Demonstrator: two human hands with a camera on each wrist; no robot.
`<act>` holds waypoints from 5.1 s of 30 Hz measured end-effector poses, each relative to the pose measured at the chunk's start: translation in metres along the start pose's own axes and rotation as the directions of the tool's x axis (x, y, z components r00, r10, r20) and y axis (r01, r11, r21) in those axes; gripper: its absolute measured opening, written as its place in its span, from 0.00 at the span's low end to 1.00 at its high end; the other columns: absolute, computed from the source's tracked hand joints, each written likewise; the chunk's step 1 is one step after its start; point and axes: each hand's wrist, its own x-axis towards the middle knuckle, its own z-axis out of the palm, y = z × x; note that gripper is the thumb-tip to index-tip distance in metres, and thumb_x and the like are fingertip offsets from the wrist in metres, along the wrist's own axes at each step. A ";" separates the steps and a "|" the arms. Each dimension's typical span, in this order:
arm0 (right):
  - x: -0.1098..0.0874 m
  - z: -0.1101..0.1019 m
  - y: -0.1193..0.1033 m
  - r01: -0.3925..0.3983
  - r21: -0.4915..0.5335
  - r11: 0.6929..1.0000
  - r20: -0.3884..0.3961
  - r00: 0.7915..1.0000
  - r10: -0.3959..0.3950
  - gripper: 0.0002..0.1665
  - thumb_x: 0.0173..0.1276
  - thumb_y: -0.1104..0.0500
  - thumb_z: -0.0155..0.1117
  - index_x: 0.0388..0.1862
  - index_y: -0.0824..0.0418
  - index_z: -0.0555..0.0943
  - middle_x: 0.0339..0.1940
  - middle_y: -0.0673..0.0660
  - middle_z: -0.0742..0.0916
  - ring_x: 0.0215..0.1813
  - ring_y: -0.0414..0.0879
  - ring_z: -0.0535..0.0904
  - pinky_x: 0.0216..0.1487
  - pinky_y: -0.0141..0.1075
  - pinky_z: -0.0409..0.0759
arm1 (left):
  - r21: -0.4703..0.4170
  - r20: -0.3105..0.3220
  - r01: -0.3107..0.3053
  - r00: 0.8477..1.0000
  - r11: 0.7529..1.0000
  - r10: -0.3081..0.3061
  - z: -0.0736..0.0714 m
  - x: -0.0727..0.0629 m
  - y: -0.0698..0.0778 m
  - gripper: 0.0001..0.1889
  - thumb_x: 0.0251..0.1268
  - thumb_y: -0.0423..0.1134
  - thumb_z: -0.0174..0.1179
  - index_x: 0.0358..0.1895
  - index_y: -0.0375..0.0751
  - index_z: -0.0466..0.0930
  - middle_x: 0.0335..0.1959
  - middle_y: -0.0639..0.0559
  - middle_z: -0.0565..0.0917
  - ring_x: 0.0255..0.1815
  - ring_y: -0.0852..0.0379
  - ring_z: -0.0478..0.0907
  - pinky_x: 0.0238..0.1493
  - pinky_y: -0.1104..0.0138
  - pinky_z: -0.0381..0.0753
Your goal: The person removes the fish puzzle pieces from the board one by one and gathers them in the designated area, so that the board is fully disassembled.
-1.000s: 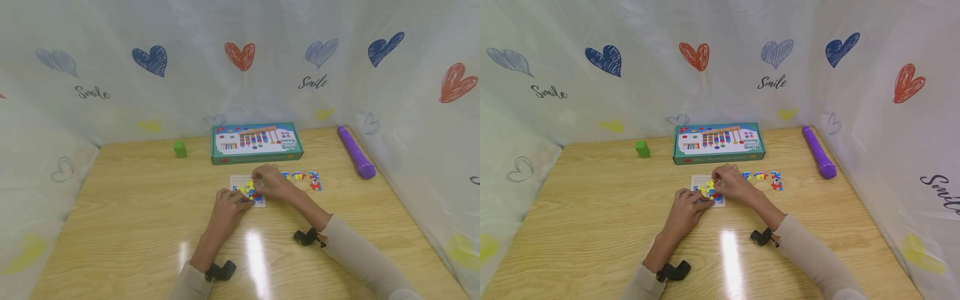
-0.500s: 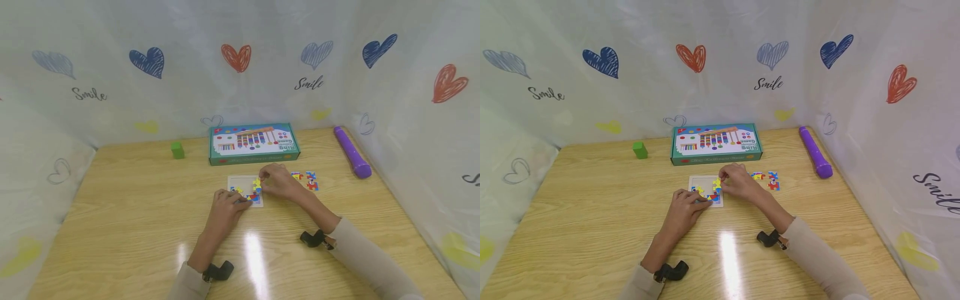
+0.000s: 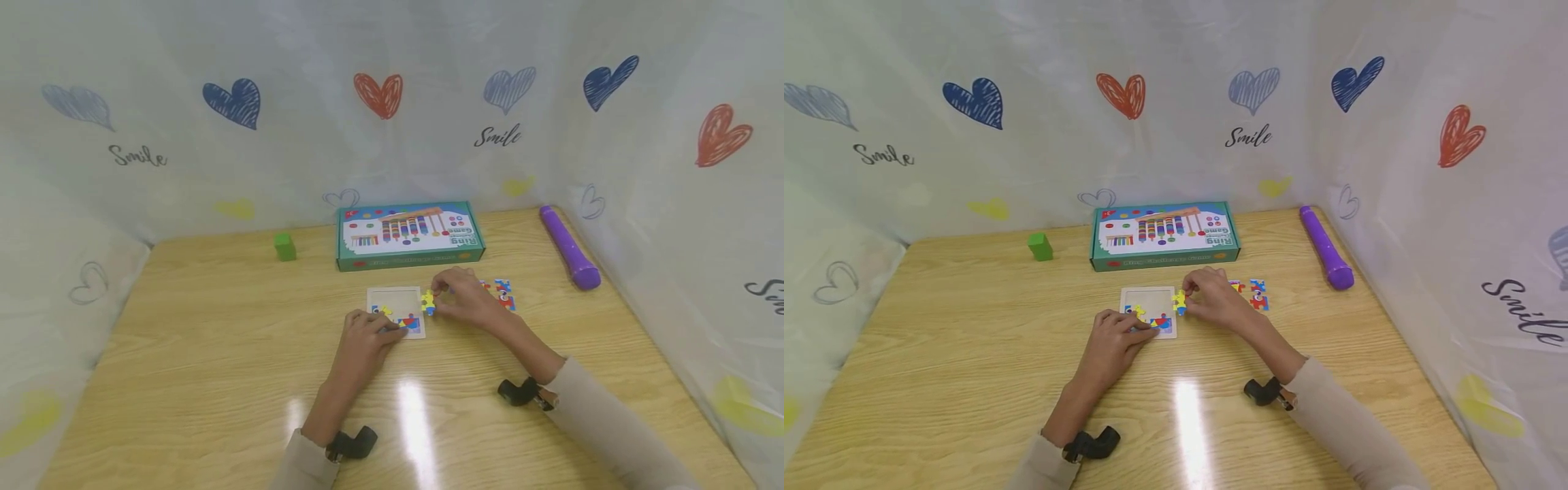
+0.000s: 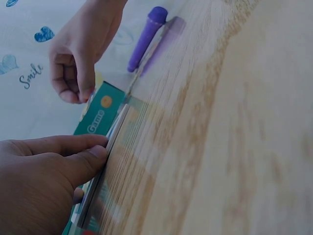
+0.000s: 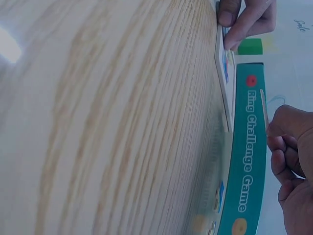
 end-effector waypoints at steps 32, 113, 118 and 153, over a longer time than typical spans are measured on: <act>-0.035 -0.024 0.033 -0.007 -0.045 0.999 -0.080 0.997 0.004 0.10 0.55 0.69 0.70 0.35 0.60 0.80 0.33 0.51 0.84 0.40 0.47 0.77 0.48 0.45 0.66 | -0.073 -0.021 0.009 1.000 0.997 -0.011 -0.001 0.000 0.001 0.09 0.61 0.36 0.71 0.42 0.53 0.92 0.37 0.56 0.87 0.45 0.50 0.81 0.56 0.48 0.71; -0.011 -0.006 -0.002 0.115 -0.019 0.993 0.018 0.993 -0.115 0.06 0.65 0.68 0.67 0.41 0.63 0.82 0.39 0.51 0.86 0.46 0.47 0.78 0.50 0.47 0.64 | 0.017 -0.041 -0.018 0.999 1.000 0.019 0.005 -0.002 0.003 0.12 0.58 0.32 0.72 0.42 0.53 0.92 0.38 0.59 0.88 0.41 0.56 0.79 0.55 0.52 0.73; -0.004 0.000 -0.009 0.144 -0.012 0.990 0.012 0.990 -0.144 0.07 0.64 0.69 0.67 0.41 0.63 0.82 0.38 0.51 0.86 0.46 0.48 0.78 0.49 0.47 0.64 | 0.016 -0.017 -0.005 1.000 1.000 0.005 0.002 -0.002 0.004 0.12 0.59 0.32 0.71 0.43 0.53 0.92 0.39 0.58 0.88 0.41 0.56 0.79 0.56 0.53 0.72; 0.028 0.040 -0.030 0.123 -0.012 0.992 0.108 0.987 -0.121 0.08 0.65 0.65 0.67 0.43 0.62 0.82 0.40 0.52 0.85 0.47 0.47 0.77 0.52 0.45 0.65 | -0.002 0.003 0.022 1.000 1.000 -0.022 0.001 -0.003 0.003 0.13 0.57 0.34 0.73 0.44 0.53 0.92 0.41 0.59 0.89 0.44 0.54 0.80 0.57 0.53 0.71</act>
